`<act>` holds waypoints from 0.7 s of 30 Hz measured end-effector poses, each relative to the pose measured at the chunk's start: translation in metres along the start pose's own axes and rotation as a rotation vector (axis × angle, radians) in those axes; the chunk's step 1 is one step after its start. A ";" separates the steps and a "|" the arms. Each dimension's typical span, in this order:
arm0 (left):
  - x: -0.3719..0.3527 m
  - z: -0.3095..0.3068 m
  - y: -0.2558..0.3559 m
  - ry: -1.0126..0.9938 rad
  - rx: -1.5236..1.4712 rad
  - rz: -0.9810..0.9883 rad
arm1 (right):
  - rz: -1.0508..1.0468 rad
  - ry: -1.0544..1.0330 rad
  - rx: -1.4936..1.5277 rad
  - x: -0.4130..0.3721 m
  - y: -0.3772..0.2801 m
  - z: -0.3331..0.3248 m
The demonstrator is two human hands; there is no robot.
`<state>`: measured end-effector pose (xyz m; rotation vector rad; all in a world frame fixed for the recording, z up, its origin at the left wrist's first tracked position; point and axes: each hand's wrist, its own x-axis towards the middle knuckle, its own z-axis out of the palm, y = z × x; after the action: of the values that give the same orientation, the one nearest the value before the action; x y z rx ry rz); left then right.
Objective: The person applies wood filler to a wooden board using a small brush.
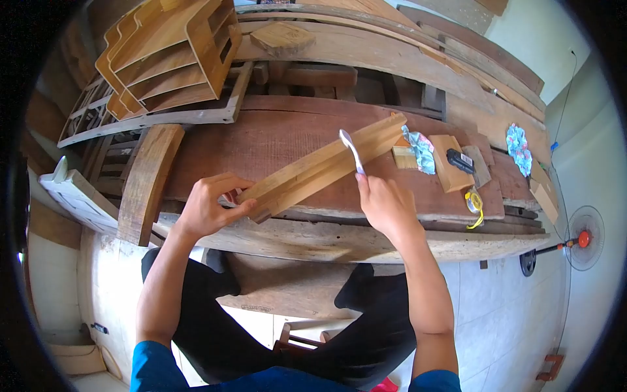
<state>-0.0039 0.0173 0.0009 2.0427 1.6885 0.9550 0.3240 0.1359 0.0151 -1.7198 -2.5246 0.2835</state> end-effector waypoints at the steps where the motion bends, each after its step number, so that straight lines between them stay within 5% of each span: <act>1: 0.000 0.000 0.001 -0.007 -0.006 -0.001 | 0.018 0.008 0.003 0.002 0.004 0.000; 21: 0.000 0.004 -0.001 0.029 0.007 0.028 | -0.045 0.054 -0.053 0.003 0.008 0.002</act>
<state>-0.0020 0.0183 -0.0028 2.0711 1.6845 0.9941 0.3299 0.1413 0.0116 -1.6623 -2.5510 0.1661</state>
